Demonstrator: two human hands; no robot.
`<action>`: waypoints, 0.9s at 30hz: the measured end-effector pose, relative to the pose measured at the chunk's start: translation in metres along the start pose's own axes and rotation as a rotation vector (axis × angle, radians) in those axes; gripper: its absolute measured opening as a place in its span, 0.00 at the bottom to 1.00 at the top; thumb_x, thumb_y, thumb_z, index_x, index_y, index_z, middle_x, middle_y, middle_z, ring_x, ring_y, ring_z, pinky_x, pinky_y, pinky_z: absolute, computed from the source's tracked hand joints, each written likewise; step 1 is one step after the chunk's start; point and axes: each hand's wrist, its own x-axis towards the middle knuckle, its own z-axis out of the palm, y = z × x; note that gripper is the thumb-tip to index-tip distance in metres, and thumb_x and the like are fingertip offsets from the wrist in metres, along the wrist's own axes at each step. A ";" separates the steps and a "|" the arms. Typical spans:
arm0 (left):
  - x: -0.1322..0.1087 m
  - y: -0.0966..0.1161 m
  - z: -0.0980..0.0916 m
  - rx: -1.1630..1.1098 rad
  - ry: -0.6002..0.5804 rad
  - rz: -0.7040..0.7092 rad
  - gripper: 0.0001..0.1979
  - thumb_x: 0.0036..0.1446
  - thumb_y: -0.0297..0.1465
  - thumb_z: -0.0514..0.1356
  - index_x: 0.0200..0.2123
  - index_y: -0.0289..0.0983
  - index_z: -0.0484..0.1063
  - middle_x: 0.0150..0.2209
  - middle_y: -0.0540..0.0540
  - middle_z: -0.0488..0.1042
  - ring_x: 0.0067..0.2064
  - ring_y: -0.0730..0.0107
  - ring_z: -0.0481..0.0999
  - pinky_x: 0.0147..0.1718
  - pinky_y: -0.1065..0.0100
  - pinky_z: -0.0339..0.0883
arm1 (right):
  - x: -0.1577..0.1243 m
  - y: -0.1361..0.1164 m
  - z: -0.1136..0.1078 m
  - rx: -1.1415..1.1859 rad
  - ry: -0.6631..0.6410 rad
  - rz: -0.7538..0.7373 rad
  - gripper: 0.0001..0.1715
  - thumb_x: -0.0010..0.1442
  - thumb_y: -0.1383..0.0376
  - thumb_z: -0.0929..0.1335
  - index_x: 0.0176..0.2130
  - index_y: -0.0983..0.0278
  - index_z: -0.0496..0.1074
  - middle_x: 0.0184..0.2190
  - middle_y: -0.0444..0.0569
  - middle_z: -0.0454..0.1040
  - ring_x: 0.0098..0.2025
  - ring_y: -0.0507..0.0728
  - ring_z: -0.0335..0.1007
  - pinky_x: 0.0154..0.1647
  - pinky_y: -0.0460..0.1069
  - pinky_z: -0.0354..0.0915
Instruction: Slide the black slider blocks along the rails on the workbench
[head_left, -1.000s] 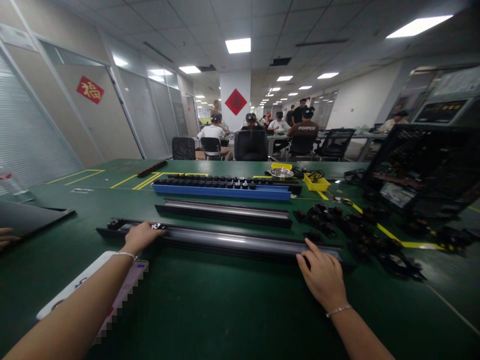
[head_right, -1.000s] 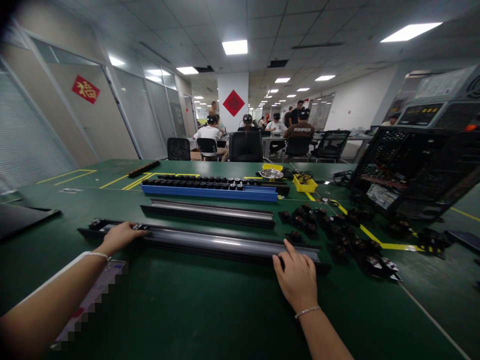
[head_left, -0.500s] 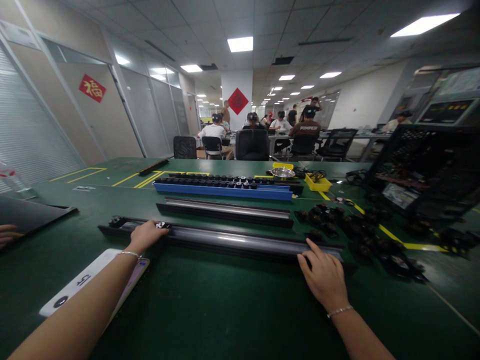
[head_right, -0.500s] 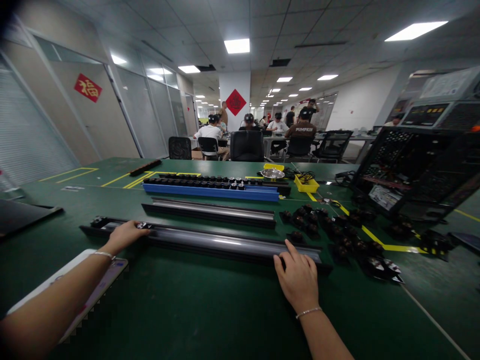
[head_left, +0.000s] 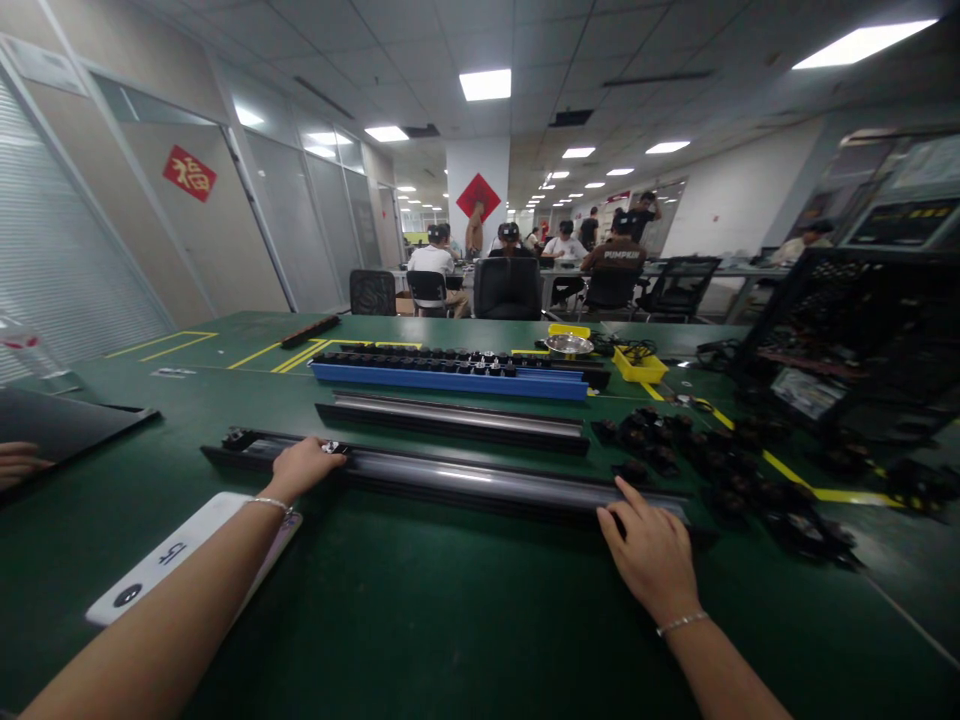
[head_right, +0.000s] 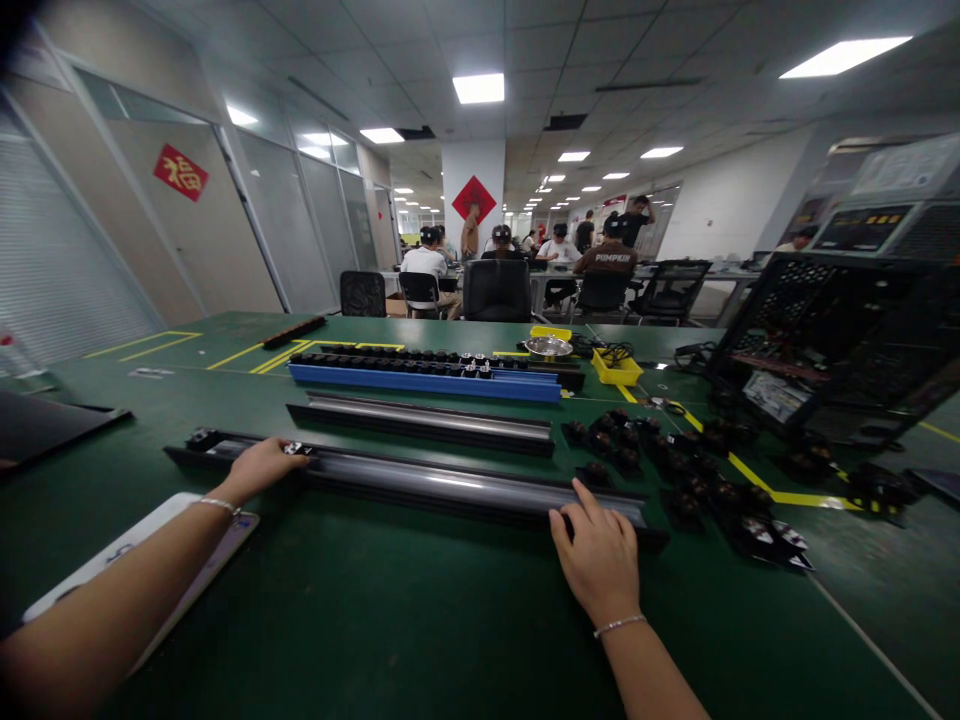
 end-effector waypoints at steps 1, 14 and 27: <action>-0.001 0.001 0.000 0.002 0.001 0.000 0.24 0.43 0.47 0.56 0.38 0.37 0.74 0.37 0.38 0.77 0.44 0.48 0.74 0.36 0.61 0.63 | 0.000 -0.001 -0.001 0.005 -0.004 0.004 0.25 0.61 0.52 0.55 0.32 0.61 0.72 0.57 0.50 0.65 0.46 0.60 0.67 0.51 0.60 0.54; -0.009 0.014 0.000 0.033 0.001 -0.009 0.27 0.42 0.49 0.56 0.40 0.36 0.73 0.39 0.36 0.77 0.44 0.47 0.74 0.36 0.61 0.64 | -0.001 -0.001 0.004 -0.024 0.041 -0.012 0.21 0.55 0.49 0.61 0.34 0.62 0.71 0.57 0.53 0.64 0.53 0.62 0.63 0.54 0.61 0.52; -0.015 0.025 0.006 0.060 0.025 -0.001 0.27 0.43 0.49 0.56 0.40 0.37 0.74 0.38 0.37 0.77 0.44 0.48 0.74 0.35 0.61 0.64 | 0.000 0.000 0.003 -0.031 0.012 -0.001 0.23 0.56 0.47 0.60 0.34 0.62 0.71 0.57 0.52 0.63 0.52 0.62 0.63 0.55 0.61 0.52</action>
